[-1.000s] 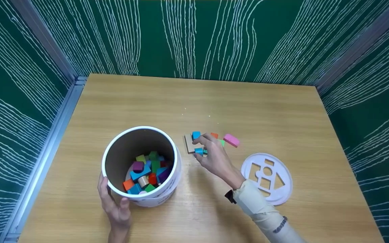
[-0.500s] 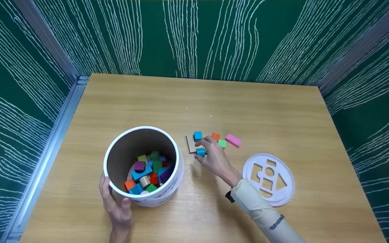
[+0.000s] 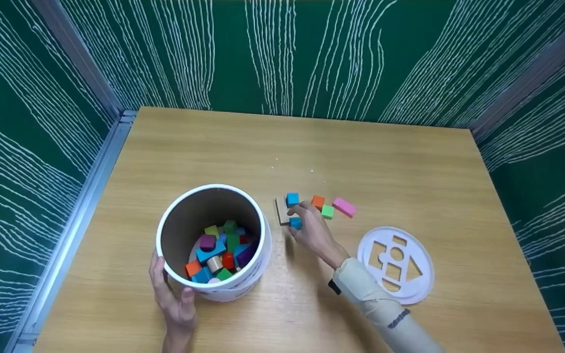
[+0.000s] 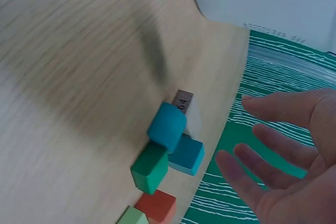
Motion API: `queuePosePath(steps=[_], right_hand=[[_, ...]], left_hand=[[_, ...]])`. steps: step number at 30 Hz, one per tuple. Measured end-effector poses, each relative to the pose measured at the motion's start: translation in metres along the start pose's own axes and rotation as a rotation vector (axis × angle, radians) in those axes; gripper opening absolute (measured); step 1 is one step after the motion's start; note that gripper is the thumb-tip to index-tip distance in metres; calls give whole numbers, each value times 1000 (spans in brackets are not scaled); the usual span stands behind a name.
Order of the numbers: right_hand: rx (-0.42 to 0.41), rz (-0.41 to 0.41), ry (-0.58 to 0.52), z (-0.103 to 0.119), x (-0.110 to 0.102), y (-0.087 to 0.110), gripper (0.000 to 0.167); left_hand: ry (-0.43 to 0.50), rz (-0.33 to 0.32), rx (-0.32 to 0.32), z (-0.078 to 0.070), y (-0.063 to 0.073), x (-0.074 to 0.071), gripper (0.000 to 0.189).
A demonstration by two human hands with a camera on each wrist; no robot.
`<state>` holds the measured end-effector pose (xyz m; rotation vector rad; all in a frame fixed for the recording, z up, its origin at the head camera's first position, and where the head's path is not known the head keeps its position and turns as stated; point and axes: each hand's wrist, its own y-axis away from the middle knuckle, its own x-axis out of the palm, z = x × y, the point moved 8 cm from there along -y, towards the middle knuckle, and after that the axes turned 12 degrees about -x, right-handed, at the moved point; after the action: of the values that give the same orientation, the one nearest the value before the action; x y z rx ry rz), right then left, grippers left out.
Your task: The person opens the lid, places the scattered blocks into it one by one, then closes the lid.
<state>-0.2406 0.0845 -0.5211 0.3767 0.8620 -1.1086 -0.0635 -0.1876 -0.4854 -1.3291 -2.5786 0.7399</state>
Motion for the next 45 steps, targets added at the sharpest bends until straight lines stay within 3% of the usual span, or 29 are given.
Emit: queuePosePath(steps=[14, 19, 24, 29, 36, 45], right_hand=[[54, 94, 27, -21, 23, -4, 34], [-46, 60, 56, -18, 26, -3, 27], [-132, 6, 81, -14, 25, -3, 18], [-60, 42, 65, -18, 29, -3, 20], [49, 103, 73, -25, 32, 1, 26], [45, 120, 120, -25, 34, 3, 32]], left_hand=[[-37, 18, -14, 2, 0, 1, 66], [-5, 8, 19, -2, -1, 1, 70], [22, -5, 51, -17, -4, 1, 70], [6, 5, 37, -32, -7, 3, 68], [11, 11, 36, -37, -9, 4, 67], [-21, 21, 13, -34, -8, 4, 59]])
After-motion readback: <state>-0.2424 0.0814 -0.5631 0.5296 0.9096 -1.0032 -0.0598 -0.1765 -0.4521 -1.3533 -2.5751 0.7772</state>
